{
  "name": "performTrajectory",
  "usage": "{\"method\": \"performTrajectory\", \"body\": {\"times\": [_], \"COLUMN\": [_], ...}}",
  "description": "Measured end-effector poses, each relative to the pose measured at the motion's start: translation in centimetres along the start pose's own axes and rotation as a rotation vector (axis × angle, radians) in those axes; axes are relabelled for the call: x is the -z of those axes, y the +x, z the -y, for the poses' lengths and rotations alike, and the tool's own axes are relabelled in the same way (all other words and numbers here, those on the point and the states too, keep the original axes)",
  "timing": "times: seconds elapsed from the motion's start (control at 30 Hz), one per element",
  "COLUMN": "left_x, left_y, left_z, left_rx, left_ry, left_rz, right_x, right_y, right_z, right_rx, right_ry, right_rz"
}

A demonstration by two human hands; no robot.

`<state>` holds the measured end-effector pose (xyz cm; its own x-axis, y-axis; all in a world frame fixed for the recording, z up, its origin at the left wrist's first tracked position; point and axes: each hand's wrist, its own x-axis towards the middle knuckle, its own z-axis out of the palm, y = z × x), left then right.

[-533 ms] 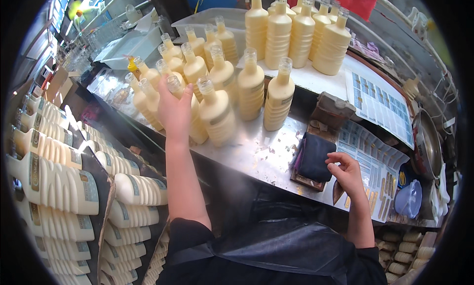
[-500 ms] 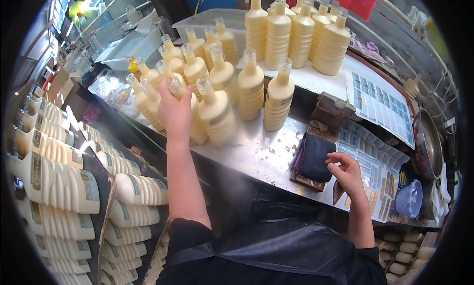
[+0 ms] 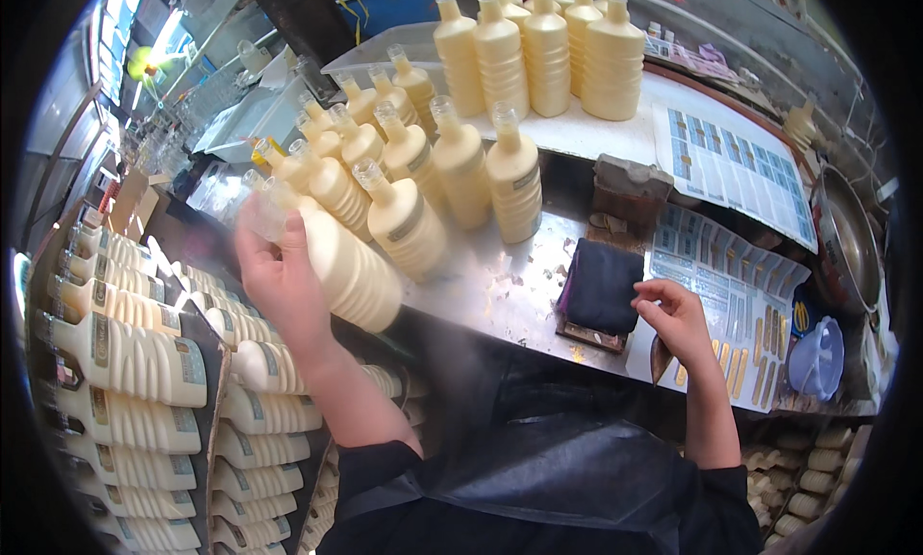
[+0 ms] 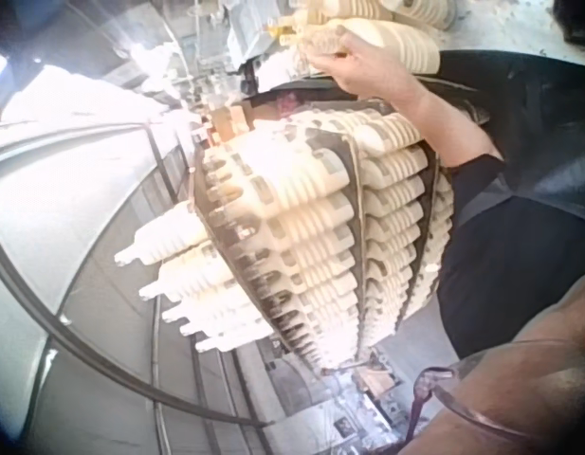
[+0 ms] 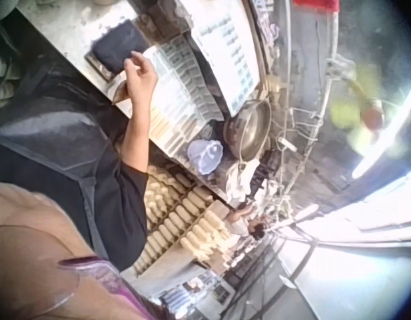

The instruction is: The person applies adhesive labels to the neck and body of cream-colored plastic bottles. They peel each label from a sheet, position it on the bottle, and smooth it down with their fingers. Finished bottles are placed on a nearby table.

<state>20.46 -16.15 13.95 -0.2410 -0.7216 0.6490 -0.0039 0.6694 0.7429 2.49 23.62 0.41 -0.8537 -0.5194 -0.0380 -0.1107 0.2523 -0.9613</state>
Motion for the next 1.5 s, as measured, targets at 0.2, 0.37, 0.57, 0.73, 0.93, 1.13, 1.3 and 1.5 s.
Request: {"method": "performTrajectory", "body": {"times": [0.2, 0.37, 0.57, 0.73, 0.93, 1.13, 1.3, 1.5], "left_x": [-5.2, -16.3, -25.2, -20.7, -20.2, -20.6, -20.5, -20.2], "left_y": [-1.6, -5.9, -13.3, -18.9, -17.4, -18.5, -18.7, -18.0], "left_z": [-4.6, -7.1, -3.9, -3.4, -4.3, -3.2, -2.8, -3.1], "left_rx": [0.126, 0.392, 0.237, 0.609, 0.670, 0.666, 0.673, 0.548], "left_ry": [-0.787, -1.083, -0.729, -0.641, -0.551, -0.570, -0.613, -0.511], "left_rz": [0.671, 1.018, 1.020, 1.077, 1.188, 1.104, 1.112, 1.169], "right_x": [-2.0, -1.9, -0.3, -0.8, -1.6, -1.9, 3.5, 8.5], "right_y": [0.5, 0.1, 0.6, 2.7, 2.2, 2.1, 2.9, -0.3], "right_z": [4.7, 7.5, 3.3, 1.5, 0.5, -0.8, 0.1, -0.2], "right_rx": [0.052, 0.077, -0.099, -0.184, -0.226, -0.156, -0.098, 0.008], "right_ry": [0.029, -0.024, 0.025, 0.086, 0.201, 0.191, -0.043, -0.541], "right_rz": [0.085, 0.115, -0.069, -0.155, -0.157, -0.247, -0.347, -0.544]}}
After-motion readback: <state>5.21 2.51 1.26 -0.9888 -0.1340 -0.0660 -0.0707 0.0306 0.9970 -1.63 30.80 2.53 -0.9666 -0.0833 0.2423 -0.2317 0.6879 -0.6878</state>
